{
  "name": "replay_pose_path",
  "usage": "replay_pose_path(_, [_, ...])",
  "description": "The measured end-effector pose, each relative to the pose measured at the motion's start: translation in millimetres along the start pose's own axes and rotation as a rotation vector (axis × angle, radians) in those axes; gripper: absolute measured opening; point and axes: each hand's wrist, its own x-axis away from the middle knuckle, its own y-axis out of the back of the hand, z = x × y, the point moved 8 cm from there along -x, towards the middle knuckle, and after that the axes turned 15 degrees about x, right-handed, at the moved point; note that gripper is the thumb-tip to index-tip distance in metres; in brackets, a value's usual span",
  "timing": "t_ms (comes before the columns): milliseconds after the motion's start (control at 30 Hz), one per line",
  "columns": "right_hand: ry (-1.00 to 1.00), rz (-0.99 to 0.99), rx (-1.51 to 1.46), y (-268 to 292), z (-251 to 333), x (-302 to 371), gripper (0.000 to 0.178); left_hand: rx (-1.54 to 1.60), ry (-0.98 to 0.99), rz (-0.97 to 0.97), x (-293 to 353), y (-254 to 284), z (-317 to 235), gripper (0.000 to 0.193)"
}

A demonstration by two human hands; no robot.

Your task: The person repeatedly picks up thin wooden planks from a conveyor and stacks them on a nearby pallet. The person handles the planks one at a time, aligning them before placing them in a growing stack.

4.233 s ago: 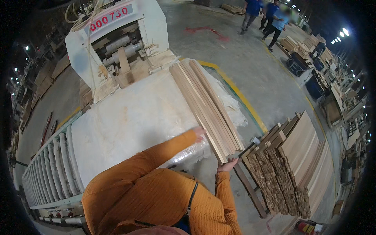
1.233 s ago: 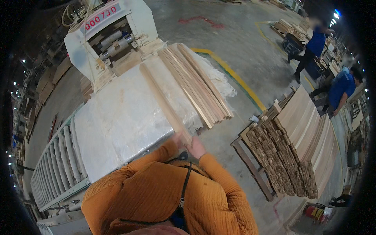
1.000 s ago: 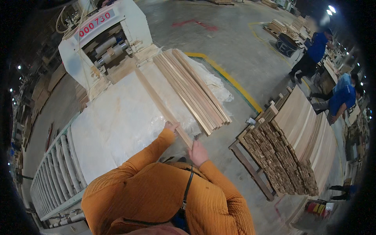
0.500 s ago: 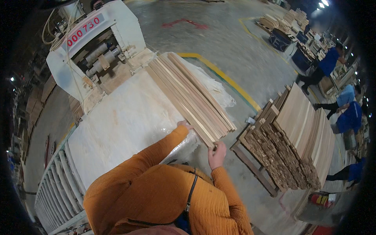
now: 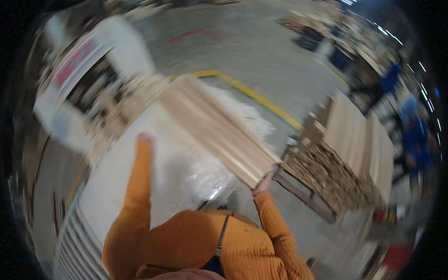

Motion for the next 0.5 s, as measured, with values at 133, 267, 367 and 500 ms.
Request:
replay_pose_path(133, [0.05, -0.034, -0.01, 7, -4, -16, 0.071, 0.397, 0.36, 0.01, -67, 32, 32, 0.035])
replay_pose_path(267, [0.084, -0.078, 0.069, 15, -4, -23, 0.071, 0.343, 0.423, 0.122, -94, 7, 2, 0.035])
replay_pose_path(367, [0.03, -0.047, 0.054, 13, -6, -16, 0.069, 0.312, 0.438, 0.156, -99, -13, -3, 0.035])
replay_pose_path(500, [-0.028, -0.124, 0.123, 24, -2, 2, 0.069, 0.302, 0.446, 0.186, -102, -33, -6, 0.035])
